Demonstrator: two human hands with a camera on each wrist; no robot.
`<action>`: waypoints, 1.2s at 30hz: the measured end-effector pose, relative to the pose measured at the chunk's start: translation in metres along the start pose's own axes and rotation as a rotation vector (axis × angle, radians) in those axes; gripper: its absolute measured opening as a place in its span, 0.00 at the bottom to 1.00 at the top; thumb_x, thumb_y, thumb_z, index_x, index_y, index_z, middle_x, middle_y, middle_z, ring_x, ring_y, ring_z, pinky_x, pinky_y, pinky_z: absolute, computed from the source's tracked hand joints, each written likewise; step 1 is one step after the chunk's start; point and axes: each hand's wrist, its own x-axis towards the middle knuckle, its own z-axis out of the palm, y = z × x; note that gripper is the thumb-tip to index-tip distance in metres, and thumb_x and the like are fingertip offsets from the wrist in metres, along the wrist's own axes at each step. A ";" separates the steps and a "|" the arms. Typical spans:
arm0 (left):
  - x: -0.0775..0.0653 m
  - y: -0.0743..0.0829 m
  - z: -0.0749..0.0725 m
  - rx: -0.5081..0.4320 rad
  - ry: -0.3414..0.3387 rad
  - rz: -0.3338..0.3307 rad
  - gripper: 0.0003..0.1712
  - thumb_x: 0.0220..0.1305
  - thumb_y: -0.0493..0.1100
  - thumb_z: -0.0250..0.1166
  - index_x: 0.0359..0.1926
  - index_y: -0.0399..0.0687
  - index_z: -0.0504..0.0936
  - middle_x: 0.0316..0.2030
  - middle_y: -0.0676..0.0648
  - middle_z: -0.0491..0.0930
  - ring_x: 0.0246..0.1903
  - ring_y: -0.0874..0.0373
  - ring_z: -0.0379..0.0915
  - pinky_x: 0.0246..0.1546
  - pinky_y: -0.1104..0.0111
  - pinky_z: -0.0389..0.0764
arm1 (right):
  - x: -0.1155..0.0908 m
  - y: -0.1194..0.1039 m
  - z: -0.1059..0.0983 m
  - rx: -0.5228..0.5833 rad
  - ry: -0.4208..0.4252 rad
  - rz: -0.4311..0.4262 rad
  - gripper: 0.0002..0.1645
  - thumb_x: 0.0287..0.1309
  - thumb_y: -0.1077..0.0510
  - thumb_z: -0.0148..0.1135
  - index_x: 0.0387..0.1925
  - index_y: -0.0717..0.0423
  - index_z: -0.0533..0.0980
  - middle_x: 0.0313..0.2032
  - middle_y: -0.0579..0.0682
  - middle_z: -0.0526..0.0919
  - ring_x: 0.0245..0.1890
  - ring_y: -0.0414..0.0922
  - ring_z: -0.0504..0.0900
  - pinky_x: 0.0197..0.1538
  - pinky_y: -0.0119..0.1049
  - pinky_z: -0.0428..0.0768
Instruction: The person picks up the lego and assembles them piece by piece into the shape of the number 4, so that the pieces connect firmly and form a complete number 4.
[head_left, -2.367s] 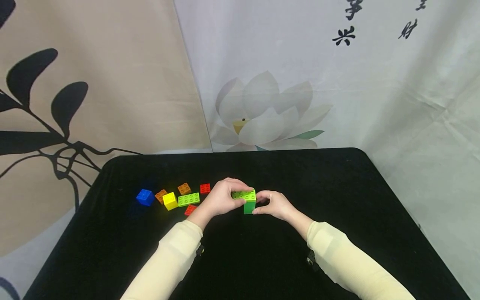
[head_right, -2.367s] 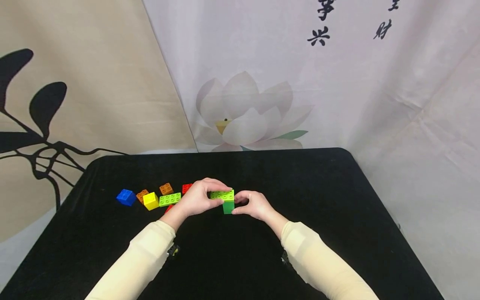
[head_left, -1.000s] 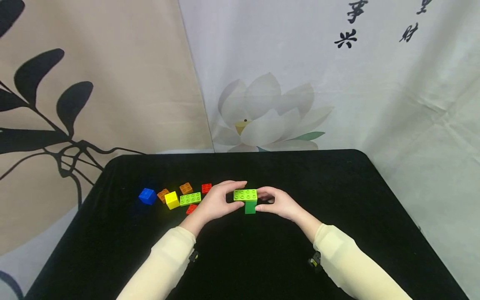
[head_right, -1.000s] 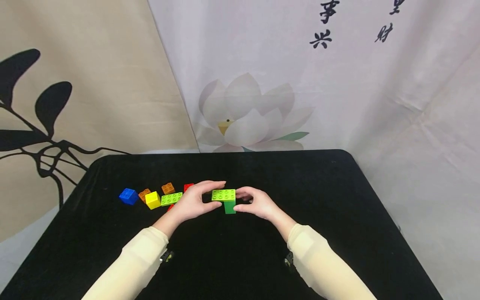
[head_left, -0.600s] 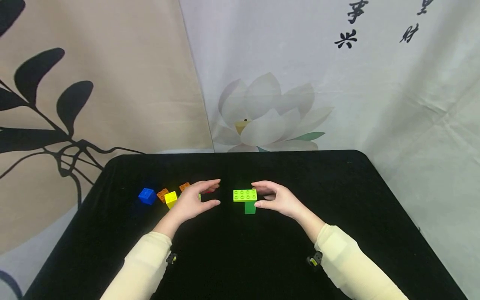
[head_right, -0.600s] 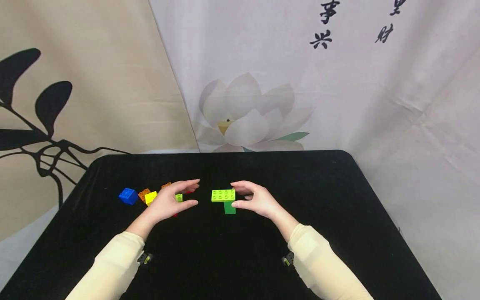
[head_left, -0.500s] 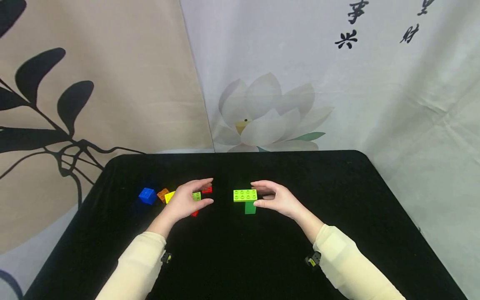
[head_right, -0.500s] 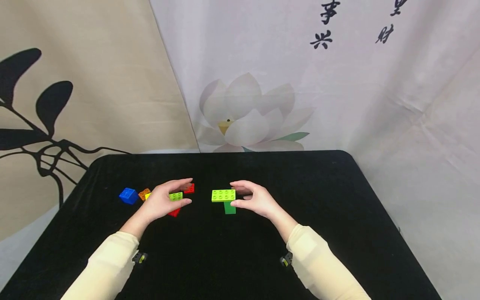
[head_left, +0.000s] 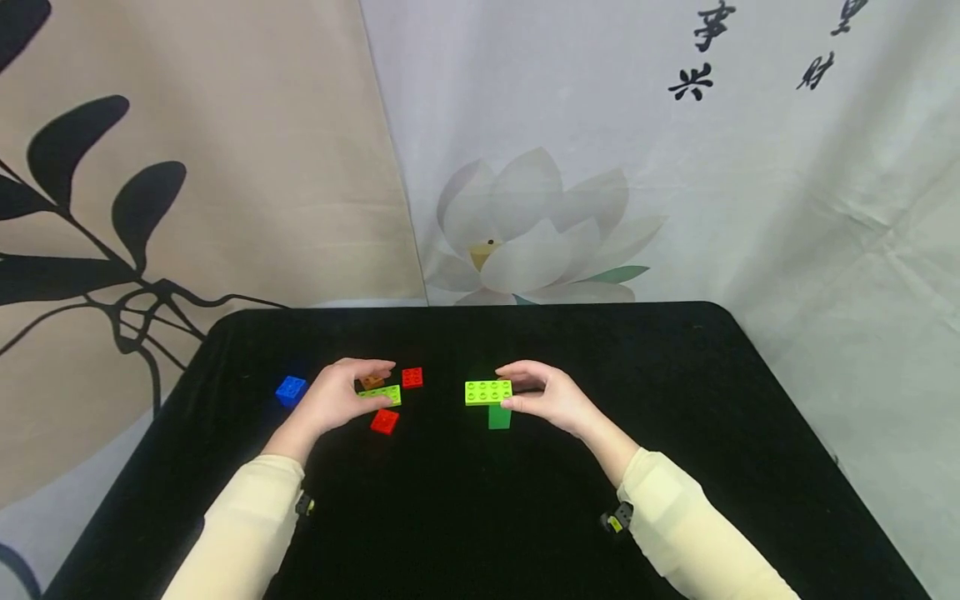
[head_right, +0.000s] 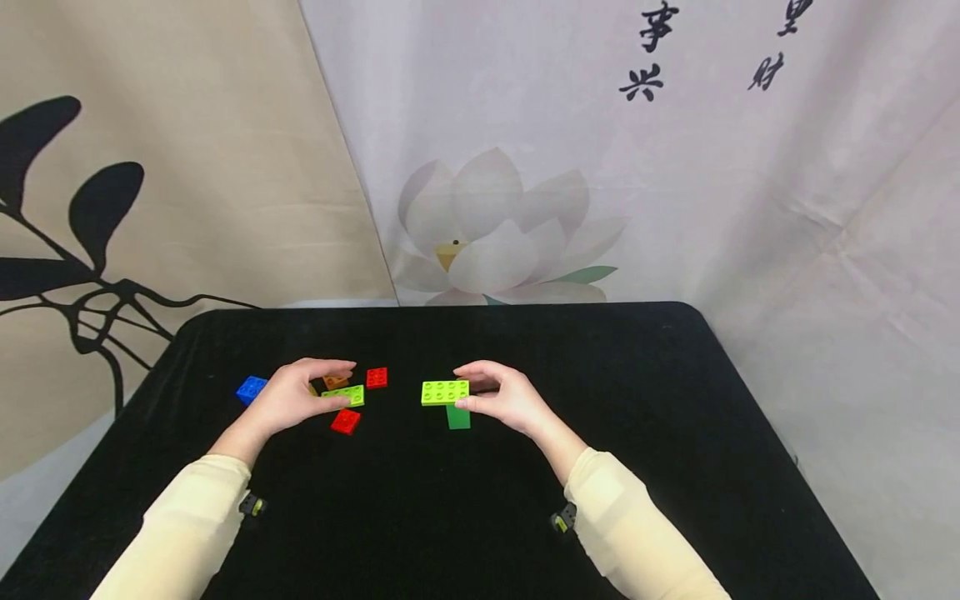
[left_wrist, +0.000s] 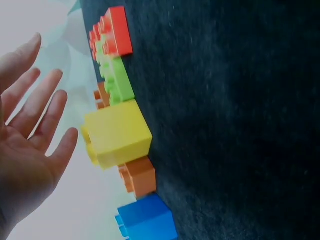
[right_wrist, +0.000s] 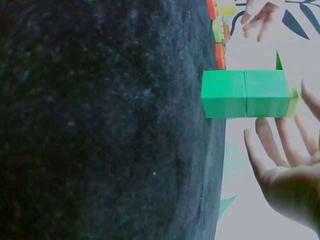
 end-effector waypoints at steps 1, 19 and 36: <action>0.001 -0.001 -0.001 0.001 -0.012 -0.001 0.30 0.56 0.40 0.75 0.60 0.42 0.79 0.52 0.42 0.82 0.53 0.42 0.75 0.55 0.43 0.73 | 0.000 0.000 0.000 -0.001 0.000 0.004 0.27 0.59 0.61 0.69 0.60 0.62 0.75 0.55 0.56 0.80 0.55 0.53 0.79 0.57 0.49 0.78; 0.014 -0.014 0.002 0.016 -0.135 -0.130 0.29 0.52 0.38 0.76 0.57 0.43 0.82 0.52 0.42 0.82 0.49 0.46 0.79 0.52 0.48 0.78 | 0.004 0.001 -0.003 0.003 -0.057 -0.003 0.21 0.59 0.61 0.70 0.53 0.63 0.78 0.48 0.56 0.83 0.49 0.51 0.81 0.51 0.42 0.81; 0.008 -0.029 -0.001 0.025 -0.160 -0.046 0.26 0.52 0.34 0.75 0.55 0.47 0.85 0.52 0.43 0.83 0.52 0.45 0.78 0.53 0.48 0.78 | 0.002 0.005 -0.003 0.031 -0.030 0.037 0.21 0.58 0.60 0.70 0.53 0.61 0.79 0.48 0.55 0.83 0.49 0.51 0.80 0.52 0.42 0.80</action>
